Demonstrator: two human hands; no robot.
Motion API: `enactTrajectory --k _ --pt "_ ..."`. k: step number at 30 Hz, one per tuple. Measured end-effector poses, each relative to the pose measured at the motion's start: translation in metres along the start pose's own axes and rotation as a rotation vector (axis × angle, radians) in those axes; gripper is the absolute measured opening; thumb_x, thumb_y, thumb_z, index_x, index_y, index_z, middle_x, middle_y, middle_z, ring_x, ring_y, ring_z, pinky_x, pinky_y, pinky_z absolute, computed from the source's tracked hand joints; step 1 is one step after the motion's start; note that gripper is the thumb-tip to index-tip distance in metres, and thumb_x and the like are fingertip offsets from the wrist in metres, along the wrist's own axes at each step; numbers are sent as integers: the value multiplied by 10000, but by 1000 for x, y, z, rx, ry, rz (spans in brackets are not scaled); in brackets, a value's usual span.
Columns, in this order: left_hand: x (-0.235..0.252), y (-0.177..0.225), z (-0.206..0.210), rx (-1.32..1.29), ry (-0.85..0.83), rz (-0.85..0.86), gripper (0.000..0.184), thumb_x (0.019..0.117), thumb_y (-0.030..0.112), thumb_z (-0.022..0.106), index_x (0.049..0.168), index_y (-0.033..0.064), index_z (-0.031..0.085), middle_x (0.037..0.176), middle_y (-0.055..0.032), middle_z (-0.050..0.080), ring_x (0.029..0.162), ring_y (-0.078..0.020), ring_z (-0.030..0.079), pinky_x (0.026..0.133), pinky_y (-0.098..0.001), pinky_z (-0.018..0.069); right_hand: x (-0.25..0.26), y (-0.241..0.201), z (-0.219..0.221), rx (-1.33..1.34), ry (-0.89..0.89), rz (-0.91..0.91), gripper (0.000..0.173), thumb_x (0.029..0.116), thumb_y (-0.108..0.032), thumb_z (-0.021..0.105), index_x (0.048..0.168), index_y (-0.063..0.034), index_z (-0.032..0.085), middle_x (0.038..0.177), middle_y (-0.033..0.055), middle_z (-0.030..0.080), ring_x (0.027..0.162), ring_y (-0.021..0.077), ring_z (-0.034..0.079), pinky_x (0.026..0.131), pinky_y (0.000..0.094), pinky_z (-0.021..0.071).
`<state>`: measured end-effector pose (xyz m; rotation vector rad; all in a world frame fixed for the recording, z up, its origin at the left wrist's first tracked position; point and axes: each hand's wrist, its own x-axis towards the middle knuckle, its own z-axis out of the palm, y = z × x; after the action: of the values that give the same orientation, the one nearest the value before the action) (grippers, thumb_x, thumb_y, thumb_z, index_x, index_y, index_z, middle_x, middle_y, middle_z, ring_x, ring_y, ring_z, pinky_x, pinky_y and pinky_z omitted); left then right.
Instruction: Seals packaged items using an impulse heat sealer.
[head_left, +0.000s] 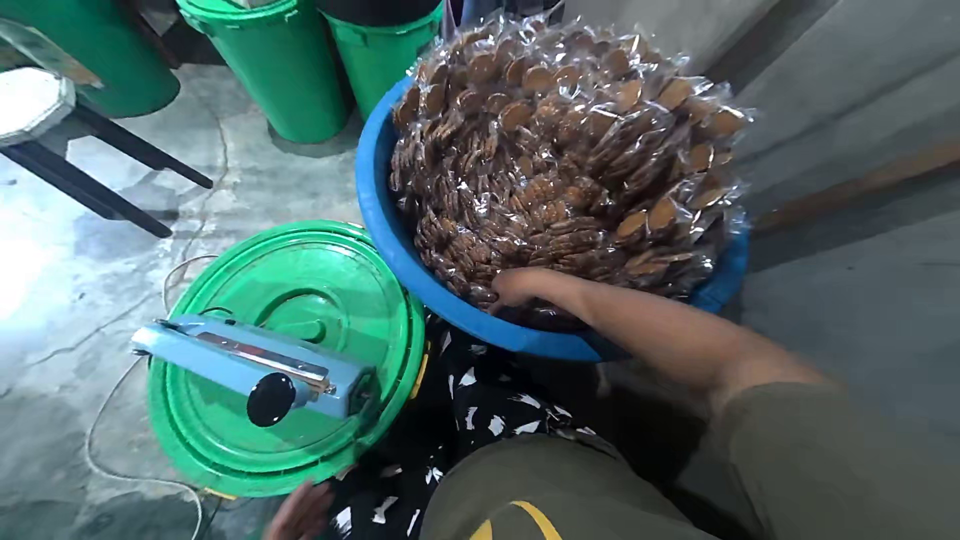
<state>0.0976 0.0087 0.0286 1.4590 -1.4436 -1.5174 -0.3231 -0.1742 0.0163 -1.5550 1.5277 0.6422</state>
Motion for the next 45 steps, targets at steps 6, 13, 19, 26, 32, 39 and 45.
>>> enactTrajectory --k 6,13,19,26,32,39,45 --pt "55 33 78 -453 -385 137 772 979 678 383 1539 147 408 1292 -58 697 1173 -226 679 1024 -413 546 -60 -38 16 590 687 -469 354 1017 -273 630 1249 -9 671 1114 158 712 1022 215 682 951 419 538" --pt "76 29 106 -1184 173 -188 435 1101 380 209 1142 156 579 883 1 715 751 -94 697 654 -265 596 -48 -139 116 505 528 -1001 684 827 -243 795 1405 47 571 1428 313 511 1311 430 526 1062 563 463" --pt "74 -8 67 -596 433 -44 663 892 155 638 1466 38 330 1166 -98 592 839 -130 664 647 -304 590 -14 -194 88 1006 72 -457 160 1074 -105 468 1072 25 562 824 21 572 643 67 555 617 243 509" --pt "135 -22 8 -315 721 -65 647 946 76 608 1517 1 314 1383 -284 493 1167 -337 599 924 -464 546 16 -255 7 646 384 -674 292 1088 -122 472 1267 81 580 1240 224 627 1093 253 643 953 391 524" --pt "151 -16 -26 -237 700 -55 609 995 179 592 1525 15 341 1370 -284 502 1201 -356 564 992 -487 496 -11 -291 25 -347 235 -526 783 1026 -278 590 1649 -94 153 1652 267 232 1488 448 322 1138 616 351" --pt "141 -32 -26 -577 790 -130 554 1091 218 391 1586 72 189 1301 -205 537 1008 -224 621 828 -391 550 11 -266 57 -170 558 -714 616 1003 -318 558 1563 -95 430 1513 251 489 1357 397 527 1026 516 500" --pt "145 -30 -26 -805 870 -123 330 1124 305 227 1301 93 408 908 42 579 738 -25 614 680 -220 552 10 -257 49 -59 490 -746 623 1001 -292 596 1564 -90 422 1541 257 453 1335 402 544 1013 534 497"
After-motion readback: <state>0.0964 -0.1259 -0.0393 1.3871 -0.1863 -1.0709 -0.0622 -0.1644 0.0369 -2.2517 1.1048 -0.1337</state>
